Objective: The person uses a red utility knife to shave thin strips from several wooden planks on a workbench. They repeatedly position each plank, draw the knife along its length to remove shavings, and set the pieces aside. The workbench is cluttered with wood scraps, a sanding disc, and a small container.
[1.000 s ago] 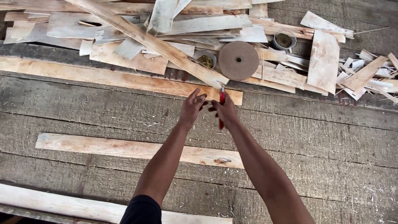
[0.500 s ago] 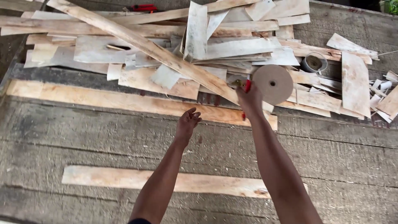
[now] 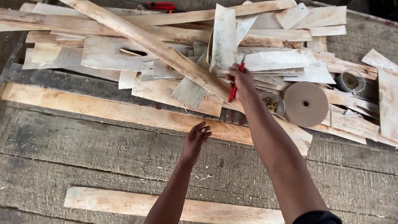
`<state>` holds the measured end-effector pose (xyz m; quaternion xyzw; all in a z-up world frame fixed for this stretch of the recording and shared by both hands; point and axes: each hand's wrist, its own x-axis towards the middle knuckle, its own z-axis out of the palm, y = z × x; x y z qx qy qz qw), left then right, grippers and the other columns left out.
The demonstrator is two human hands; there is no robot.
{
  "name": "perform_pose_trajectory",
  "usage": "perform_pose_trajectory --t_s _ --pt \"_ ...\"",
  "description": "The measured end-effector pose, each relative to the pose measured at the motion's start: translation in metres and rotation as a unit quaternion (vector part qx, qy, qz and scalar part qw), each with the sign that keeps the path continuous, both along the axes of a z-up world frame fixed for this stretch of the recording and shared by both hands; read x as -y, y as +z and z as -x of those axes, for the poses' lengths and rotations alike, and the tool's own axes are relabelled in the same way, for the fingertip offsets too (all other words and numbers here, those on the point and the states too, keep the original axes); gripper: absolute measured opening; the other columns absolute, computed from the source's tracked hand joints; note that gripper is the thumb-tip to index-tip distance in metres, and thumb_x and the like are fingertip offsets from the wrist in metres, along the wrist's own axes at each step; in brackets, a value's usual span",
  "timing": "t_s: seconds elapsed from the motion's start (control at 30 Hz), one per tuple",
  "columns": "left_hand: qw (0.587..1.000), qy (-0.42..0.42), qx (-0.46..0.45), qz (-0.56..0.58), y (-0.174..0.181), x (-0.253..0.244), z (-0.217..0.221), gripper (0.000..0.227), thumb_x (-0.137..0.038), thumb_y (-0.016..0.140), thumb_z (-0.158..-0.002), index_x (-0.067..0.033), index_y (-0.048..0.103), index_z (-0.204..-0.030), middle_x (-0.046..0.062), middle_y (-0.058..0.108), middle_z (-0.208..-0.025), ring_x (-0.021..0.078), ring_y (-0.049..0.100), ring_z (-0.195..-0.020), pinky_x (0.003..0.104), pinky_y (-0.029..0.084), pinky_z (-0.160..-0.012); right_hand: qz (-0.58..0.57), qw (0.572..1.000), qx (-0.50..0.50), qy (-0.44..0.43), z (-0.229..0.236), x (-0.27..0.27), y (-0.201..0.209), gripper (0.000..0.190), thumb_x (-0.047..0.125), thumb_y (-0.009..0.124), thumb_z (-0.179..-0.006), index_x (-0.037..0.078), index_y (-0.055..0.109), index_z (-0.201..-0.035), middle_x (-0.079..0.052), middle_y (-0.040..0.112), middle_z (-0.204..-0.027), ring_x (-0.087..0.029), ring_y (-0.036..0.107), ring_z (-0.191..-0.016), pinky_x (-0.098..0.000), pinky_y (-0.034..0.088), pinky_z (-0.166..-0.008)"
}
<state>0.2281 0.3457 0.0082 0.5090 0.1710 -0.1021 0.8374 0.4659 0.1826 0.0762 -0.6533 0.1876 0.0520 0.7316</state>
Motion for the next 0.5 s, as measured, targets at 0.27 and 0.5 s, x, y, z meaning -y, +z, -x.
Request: perform_pose_trajectory --t_s 0.27,0.5 --pt "1.0 -0.012 -0.004 0.026 0.002 0.058 0.032 0.048 -0.033 0.062 -0.104 -0.0106 0.055 -0.146 0.012 0.071 -0.126 0.025 0.07 -0.113 0.047 0.048 -0.108 -0.141 0.98 0.049 -0.13 0.139 0.045 0.042 0.034 0.018 0.079 -0.087 0.011 0.063 -0.117 0.003 0.058 -0.084 -0.007 0.06 -0.069 -0.0191 0.045 -0.053" --pt "0.994 -0.072 -0.046 0.068 0.064 0.134 0.094 0.068 -0.049 0.064 -0.103 -0.0097 0.045 -0.155 0.019 0.062 -0.142 0.0347 0.069 -0.119 0.048 0.054 -0.107 -0.324 0.941 -0.007 -0.095 0.347 0.111 0.001 0.013 0.022 0.064 -0.084 0.017 0.057 -0.093 0.006 0.046 -0.073 -0.007 0.046 -0.064 -0.021 0.037 -0.053"
